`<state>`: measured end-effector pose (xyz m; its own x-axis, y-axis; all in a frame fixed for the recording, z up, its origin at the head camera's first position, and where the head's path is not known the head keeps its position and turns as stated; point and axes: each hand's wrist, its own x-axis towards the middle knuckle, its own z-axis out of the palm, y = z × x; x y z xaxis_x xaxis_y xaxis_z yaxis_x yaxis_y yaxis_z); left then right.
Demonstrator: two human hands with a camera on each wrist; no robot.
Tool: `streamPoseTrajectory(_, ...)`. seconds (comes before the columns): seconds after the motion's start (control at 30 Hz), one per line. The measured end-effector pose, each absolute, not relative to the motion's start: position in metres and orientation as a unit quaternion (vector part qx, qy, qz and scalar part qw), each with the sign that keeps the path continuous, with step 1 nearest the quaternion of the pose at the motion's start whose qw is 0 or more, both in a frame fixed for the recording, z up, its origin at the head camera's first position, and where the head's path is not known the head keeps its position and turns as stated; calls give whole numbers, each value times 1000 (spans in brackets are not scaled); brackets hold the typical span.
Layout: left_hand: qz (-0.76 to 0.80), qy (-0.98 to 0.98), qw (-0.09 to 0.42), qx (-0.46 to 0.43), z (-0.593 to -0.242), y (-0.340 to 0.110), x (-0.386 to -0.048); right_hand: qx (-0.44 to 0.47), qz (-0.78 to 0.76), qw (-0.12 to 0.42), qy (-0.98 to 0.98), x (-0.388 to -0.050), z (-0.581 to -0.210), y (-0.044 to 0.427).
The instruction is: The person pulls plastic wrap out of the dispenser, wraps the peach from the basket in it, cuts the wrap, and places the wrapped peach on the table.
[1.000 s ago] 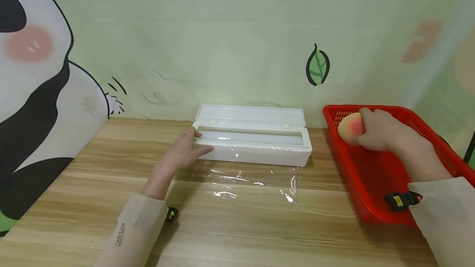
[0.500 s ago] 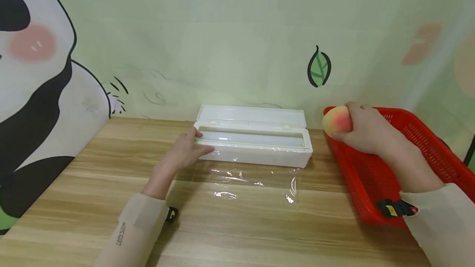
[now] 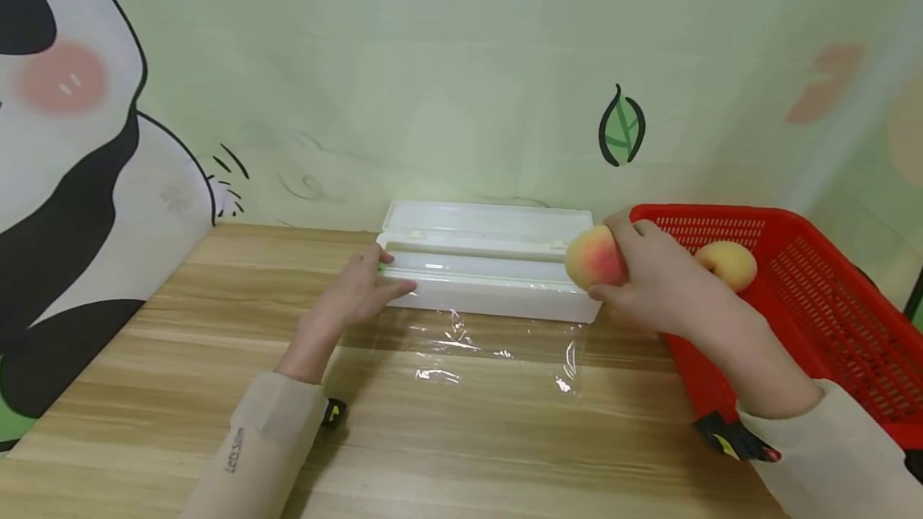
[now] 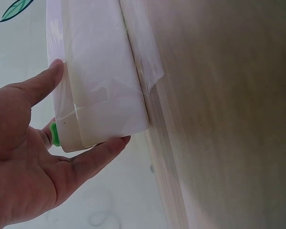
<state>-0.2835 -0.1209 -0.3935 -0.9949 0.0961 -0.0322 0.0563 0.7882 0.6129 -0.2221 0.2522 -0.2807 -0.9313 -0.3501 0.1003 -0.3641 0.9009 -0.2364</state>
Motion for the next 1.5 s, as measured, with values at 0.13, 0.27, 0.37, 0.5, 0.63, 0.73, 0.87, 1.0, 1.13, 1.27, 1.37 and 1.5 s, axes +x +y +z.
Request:
streamPoseTrajectory(0.13,321,946,30,39,-394,-121,-284,208,158,28,-965,-218,-290,238)
streamPoseTrajectory(0.27,319,947,30,38,-394,-122,-284,221,176,14,-959,-215,-302,225)
streamPoseTrajectory(0.37,318,947,31,38,-394,-122,-284,236,184,6,-954,-214,-311,216)
streamPoseTrajectory(0.5,317,947,31,38,-393,-121,-284,252,202,-4,-947,-212,-323,205)
streamPoseTrajectory(0.63,316,948,31,38,-392,-122,-284,248,216,-18,-944,-212,-333,193)
streamPoseTrajectory(0.73,314,948,31,38,-391,-123,-284,248,221,-30,-943,-212,-340,184)
streamPoseTrajectory(0.87,315,948,31,37,-389,-123,-284,264,237,-36,-934,-214,-356,174)
streamPoseTrajectory(1.0,316,947,35,36,-391,-121,-282,281,254,-31,-925,-214,-371,168)
streamPoseTrajectory(1.13,318,947,35,38,-393,-118,-282,284,260,-23,-922,-211,-380,164)
streamPoseTrajectory(1.27,318,947,32,41,-391,-119,-284,281,257,-23,-925,-211,-382,159)
streamPoseTrajectory(1.37,315,948,37,43,-390,-119,-284,278,250,-29,-927,-211,-384,157)
streamPoseTrajectory(1.5,313,948,43,40,-389,-119,-283,279,252,-35,-926,-211,-387,154)
